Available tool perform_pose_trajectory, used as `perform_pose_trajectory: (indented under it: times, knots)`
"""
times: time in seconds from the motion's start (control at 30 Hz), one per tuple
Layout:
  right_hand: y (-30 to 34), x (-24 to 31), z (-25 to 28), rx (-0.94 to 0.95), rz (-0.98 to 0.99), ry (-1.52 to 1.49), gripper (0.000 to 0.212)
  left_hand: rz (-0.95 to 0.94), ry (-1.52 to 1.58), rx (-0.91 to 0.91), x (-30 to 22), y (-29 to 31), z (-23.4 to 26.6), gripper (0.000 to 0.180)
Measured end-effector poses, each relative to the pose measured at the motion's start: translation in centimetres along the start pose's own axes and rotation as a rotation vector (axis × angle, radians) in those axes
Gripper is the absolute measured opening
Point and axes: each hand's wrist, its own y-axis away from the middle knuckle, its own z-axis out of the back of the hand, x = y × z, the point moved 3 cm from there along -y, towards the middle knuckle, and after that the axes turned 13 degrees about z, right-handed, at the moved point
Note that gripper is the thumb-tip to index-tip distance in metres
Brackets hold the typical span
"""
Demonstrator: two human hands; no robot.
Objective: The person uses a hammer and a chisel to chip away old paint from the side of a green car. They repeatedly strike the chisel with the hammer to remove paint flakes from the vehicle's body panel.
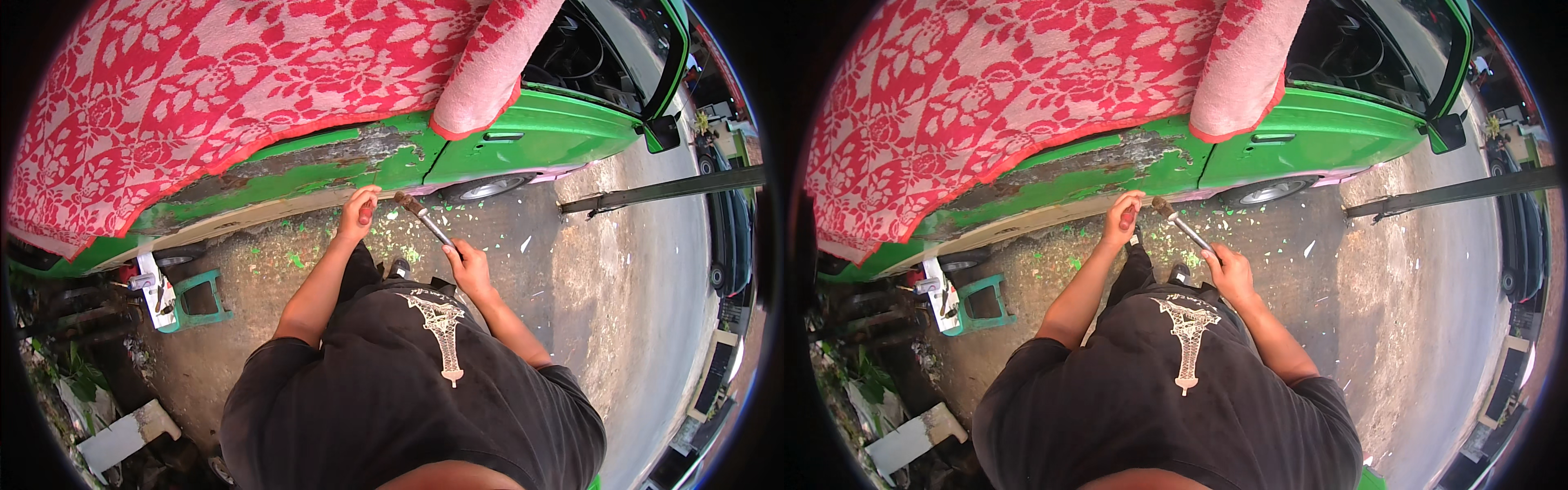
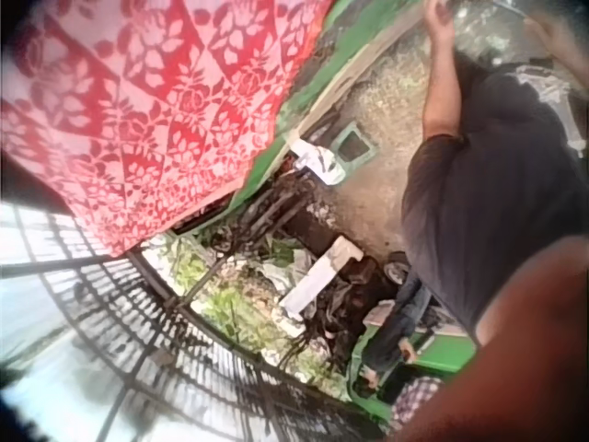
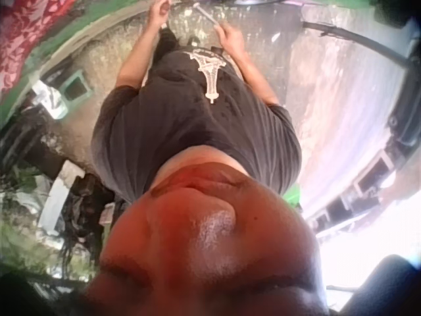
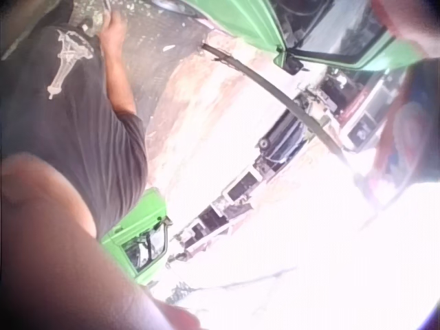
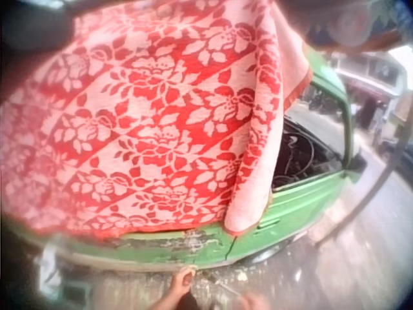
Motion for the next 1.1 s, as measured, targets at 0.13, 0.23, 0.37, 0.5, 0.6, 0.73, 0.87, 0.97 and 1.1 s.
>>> perform_pose_trajectory:
  times: [0.13, 0.23, 0.37, 0.5, 0.6, 0.73, 0.87, 0.97, 1.1]
  knots:
    - [0.4, 0.1, 0.5, -0.020, -0.098, -0.054, 0.026, -0.051, 0.037, -0.055, -0.4, -0.4, 0.2, 0.030]
    - [0.5, 0.1, 0.6, -0.021, -0.110, -0.060, 0.026, -0.024, 0.006, -0.064, -0.2, -0.6, 0.3, 0.031]
    - [0.5, 0.2, 0.9, -0.025, -0.099, -0.067, 0.027, 0.018, 0.068, -0.062, 0.6, -0.8, 0.1, 0.031]
    - [0.4, 0.3, 1.1, -0.016, -0.120, -0.054, 0.027, -0.063, 0.005, -0.135, -0.7, -0.7, -0.2, 0.025]
    - [0.5, 0.2, 1.1, -0.006, -0.121, -0.053, 0.027, -0.033, 0.044, -0.143, -0.4, -0.6, -0.1, 0.026]
    - [0.6, 0.3, 1.1, 0.003, -0.125, -0.059, 0.027, -0.038, 0.038, -0.191, -1.4, -0.6, 0.1, 0.027]
    - [0.5, 0.8, 1.3, 0.021, -0.097, -0.041, 0.028, -0.026, 0.053, -0.257, -1.5, -0.6, 0.2, 0.023]
    - [0.3, 1.1, 1.4, 0.043, -0.120, -0.049, 0.028, -0.044, 0.063, -0.263, -1.3, -0.6, 0.2, 0.021]
    - [0.2, 0.8, 1.3, 0.057, -0.118, -0.046, 0.029, -0.059, -0.067, -0.269, -1.3, -0.2, 0.2, 0.021]
